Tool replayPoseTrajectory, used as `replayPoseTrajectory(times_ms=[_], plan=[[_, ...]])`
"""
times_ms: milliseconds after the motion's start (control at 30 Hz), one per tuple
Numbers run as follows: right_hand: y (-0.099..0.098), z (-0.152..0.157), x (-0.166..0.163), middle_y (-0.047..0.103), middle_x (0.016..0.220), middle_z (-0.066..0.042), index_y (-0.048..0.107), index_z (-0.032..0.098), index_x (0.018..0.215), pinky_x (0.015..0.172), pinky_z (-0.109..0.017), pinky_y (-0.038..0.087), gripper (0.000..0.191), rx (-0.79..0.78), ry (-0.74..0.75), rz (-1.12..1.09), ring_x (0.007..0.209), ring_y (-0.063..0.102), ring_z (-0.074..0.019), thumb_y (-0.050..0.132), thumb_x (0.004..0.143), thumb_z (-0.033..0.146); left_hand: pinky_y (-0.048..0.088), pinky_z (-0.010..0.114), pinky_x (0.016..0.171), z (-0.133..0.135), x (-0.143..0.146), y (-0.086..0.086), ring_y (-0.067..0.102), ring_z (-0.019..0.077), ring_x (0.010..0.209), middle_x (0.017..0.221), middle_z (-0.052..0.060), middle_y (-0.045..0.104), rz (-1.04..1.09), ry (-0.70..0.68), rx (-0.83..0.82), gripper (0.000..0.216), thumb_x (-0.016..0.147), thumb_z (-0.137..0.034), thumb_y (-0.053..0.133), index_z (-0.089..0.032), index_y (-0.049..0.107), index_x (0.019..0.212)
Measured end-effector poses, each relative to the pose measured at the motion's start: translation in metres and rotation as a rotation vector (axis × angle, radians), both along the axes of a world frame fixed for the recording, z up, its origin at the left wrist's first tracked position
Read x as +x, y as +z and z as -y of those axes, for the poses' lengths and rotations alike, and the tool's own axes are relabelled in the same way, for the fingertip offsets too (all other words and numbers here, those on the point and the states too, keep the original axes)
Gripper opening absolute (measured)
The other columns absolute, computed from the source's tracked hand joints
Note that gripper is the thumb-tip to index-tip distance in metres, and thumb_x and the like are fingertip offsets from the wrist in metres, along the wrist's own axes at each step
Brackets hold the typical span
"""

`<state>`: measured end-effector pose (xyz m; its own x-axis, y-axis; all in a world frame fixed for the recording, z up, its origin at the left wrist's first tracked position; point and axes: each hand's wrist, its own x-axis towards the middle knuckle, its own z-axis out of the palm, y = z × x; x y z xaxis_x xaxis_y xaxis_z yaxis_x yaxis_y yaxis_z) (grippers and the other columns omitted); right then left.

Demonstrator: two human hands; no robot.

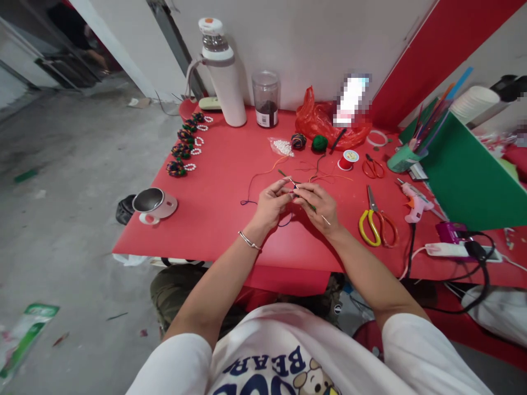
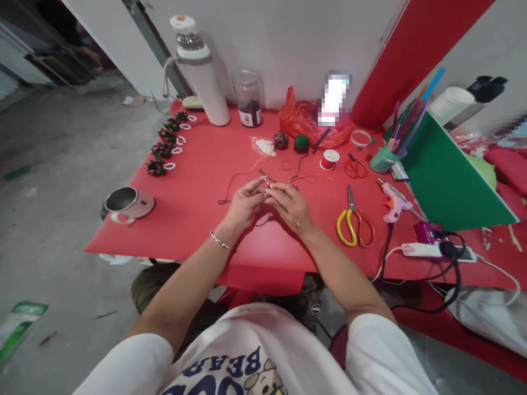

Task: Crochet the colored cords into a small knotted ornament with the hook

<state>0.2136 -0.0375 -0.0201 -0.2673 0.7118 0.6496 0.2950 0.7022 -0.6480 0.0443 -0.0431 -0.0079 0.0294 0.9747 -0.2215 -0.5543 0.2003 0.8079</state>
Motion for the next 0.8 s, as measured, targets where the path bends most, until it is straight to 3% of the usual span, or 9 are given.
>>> replayPoseTrajectory(times_ms=[133, 267, 333, 500, 800], plan=[[0.003, -0.001, 0.0, 0.081, 0.12, -0.005, 0.083, 0.033, 0.111, 0.104, -0.042, 0.06, 0.028, -0.103, 0.04, -0.072, 0.111, 0.076, -0.0231, 0.07, 0.097, 0.054, 0.015, 0.02, 0.042, 0.001, -0.005, 0.001, 0.028, -0.0002, 0.039, 0.063, -0.006, 0.062, 0.128, -0.161, -0.042, 0.051, 0.059, -0.008, 0.085, -0.013, 0.077, 0.109], [0.012, -0.007, 0.008, 0.084, 0.104, -0.004, 0.084, 0.03, 0.103, 0.094, -0.04, 0.062, 0.035, -0.371, 0.056, -0.178, 0.098, 0.078, -0.0226, 0.071, 0.093, 0.061, 0.013, 0.02, 0.042, 0.002, -0.013, 0.005, 0.026, -0.001, 0.04, 0.062, -0.006, 0.06, 0.094, -0.209, -0.045, 0.045, 0.058, -0.005, 0.085, -0.012, 0.079, 0.103], [0.015, -0.01, 0.013, 0.085, 0.096, -0.003, 0.084, 0.029, 0.096, 0.088, -0.036, 0.062, 0.034, -0.427, 0.058, -0.199, 0.091, 0.078, -0.021, 0.073, 0.091, 0.061, 0.012, 0.021, 0.042, 0.002, -0.016, 0.007, 0.026, -0.0011, 0.041, 0.064, -0.004, 0.061, 0.058, -0.222, -0.044, 0.046, 0.058, -0.004, 0.084, -0.01, 0.079, 0.102], [0.019, -0.012, 0.019, 0.083, 0.089, -0.002, 0.085, 0.03, 0.091, 0.082, -0.035, 0.061, 0.033, -0.396, 0.055, -0.153, 0.083, 0.075, -0.0195, 0.074, 0.09, 0.061, 0.012, 0.022, 0.043, 0.0, -0.02, 0.007, 0.026, -0.0002, 0.043, 0.067, -0.003, 0.063, 0.05, -0.237, -0.054, 0.047, 0.058, -0.002, 0.08, -0.011, 0.079, 0.104], [0.025, -0.013, 0.021, 0.082, 0.094, -0.003, 0.085, 0.031, 0.093, 0.084, -0.037, 0.062, 0.03, -0.384, 0.125, -0.2, 0.088, 0.076, -0.0212, 0.078, 0.087, 0.06, 0.01, 0.021, 0.042, -0.003, -0.025, 0.003, 0.024, -0.0007, 0.041, 0.062, -0.005, 0.06, 0.13, -0.261, -0.037, 0.052, 0.053, -0.003, 0.079, -0.011, 0.079, 0.104]])
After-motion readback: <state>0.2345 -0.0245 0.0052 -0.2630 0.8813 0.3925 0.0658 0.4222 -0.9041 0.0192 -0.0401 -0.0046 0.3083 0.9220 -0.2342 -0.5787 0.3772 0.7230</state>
